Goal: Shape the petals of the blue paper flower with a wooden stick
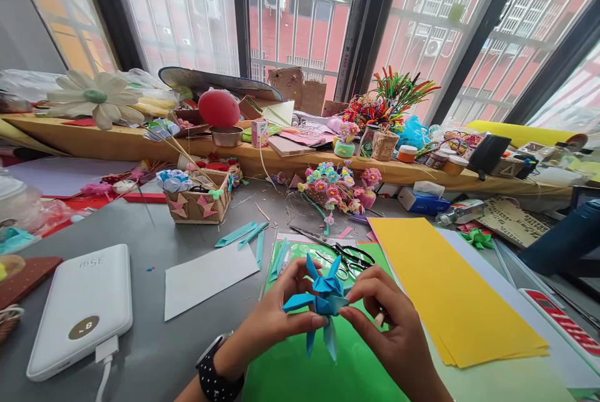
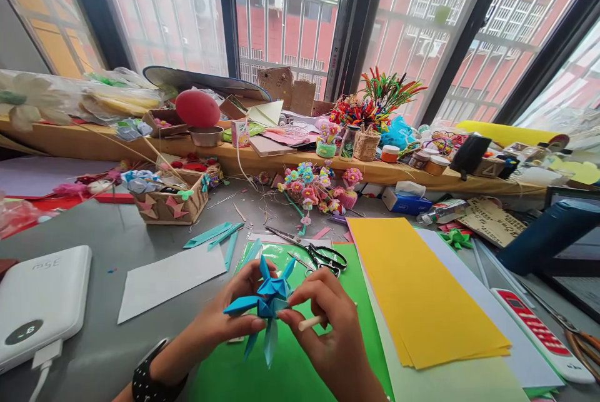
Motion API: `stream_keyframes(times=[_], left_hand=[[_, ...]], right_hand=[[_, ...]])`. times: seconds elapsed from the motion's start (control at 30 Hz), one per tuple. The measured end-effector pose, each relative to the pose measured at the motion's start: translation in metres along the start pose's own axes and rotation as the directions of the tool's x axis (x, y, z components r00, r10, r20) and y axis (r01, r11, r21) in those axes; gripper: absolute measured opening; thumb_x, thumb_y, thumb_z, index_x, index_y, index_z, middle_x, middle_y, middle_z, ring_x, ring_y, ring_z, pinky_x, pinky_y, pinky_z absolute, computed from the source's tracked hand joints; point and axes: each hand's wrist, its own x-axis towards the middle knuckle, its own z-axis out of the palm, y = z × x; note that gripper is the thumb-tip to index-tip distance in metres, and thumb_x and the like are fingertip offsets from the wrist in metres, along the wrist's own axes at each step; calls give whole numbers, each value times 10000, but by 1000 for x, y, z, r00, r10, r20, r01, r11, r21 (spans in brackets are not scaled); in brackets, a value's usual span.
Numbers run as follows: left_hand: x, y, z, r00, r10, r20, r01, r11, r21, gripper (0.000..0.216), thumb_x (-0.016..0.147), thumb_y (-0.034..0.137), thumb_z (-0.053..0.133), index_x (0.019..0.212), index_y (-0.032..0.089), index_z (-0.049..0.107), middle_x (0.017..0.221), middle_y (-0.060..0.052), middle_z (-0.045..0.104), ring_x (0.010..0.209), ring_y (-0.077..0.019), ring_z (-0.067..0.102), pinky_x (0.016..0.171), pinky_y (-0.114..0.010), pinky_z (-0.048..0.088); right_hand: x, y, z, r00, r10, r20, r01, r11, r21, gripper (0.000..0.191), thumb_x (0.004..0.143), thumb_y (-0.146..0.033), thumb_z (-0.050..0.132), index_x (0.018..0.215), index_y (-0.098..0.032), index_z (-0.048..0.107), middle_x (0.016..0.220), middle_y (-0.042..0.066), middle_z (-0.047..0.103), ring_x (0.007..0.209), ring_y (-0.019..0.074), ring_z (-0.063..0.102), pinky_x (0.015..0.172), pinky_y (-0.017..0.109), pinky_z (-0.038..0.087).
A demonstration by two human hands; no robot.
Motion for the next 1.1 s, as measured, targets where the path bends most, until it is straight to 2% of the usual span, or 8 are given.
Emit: stream_keyframes(times=[0.1, 0.27, 0.37, 0.47, 0.6, 0.7, 0.9, 1.1], left_hand=[[0, 0, -1, 999, 39, 19, -40, 999, 16, 528, 630, 348, 734, 1067, 255, 451, 999, -25, 441, 813, -151, 461, 644, -238, 391], [-1, -2, -1, 998, 63, 16, -64, 998, 21, 564, 637, 321, 734, 1113, 281, 434, 1104, -38, 412, 829, -151, 457, 660, -243, 397], [-2, 0, 1, 999, 55, 1, -55, 999, 5, 550, 629, 314, 739, 1097, 270, 454, 1023, -32, 449, 775, -139, 457, 607, -222, 378], [-4, 2, 4, 998, 56, -18, -56, 998, -22, 572, 623, 314, 739, 1111, 262, 446, 830, -2, 491, 701, -127, 461, 573, -212, 345], [-4, 7, 6, 999, 41, 18, -40, 997, -66, 448, 634, 286, 725, 1032, 253, 522, 799, 11, 503, 700, -119, 462, 595, -206, 348], [-4, 12, 7, 998, 22, 63, -17, 997, -79, 430, 626, 251, 729, 1016, 257, 548, 840, 7, 519, 738, -125, 476, 617, -207, 362], [-6, 19, 10, 998, -67, -7, 65, 989, -135, 437, 610, 201, 739, 1003, 245, 553, 794, 17, 567, 680, -117, 530, 591, -203, 383], [1, -2, 6, 989, -143, -30, 131, 960, -249, 482, 604, 242, 755, 1026, 226, 524, 768, 5, 625, 660, -171, 621, 626, -267, 438]], right_hand=[[1, 0, -1, 1000, 5, 31, -4, 1000, -25, 135, 764, -285, 613, 691, -192, 547, 683, -23, 476, 489, 84, 371, 435, 204, 320], [-1, 3, -1, 998, -3, 55, 6, 999, -48, 164, 775, -288, 600, 663, -184, 540, 655, -17, 477, 519, 96, 411, 447, 202, 326], [-2, 3, 0, 998, 7, 67, -4, 999, -35, 155, 777, -264, 588, 655, -181, 542, 645, -15, 474, 522, 96, 425, 428, 195, 315], [0, 1, -1, 997, 3, 81, -1, 1000, -25, 149, 770, -241, 587, 642, -177, 545, 638, -17, 474, 510, 89, 430, 413, 186, 313], [1, -2, -1, 996, -52, 74, 54, 998, -18, 108, 764, -210, 594, 665, -174, 573, 649, -12, 492, 537, 93, 466, 448, 183, 360], [-1, -2, 0, 996, -80, 40, 80, 997, -13, 71, 760, -191, 605, 692, -181, 588, 658, -14, 498, 552, 92, 478, 473, 181, 382], [-3, -3, 3, 997, -81, 8, 81, 997, -20, 39, 760, -176, 606, 725, -191, 613, 670, -8, 515, 554, 98, 493, 470, 187, 405], [2, 0, 4, 997, -69, 36, 72, 994, -80, 95, 782, -160, 563, 699, -180, 606, 653, 4, 519, 563, 116, 511, 466, 202, 423]])
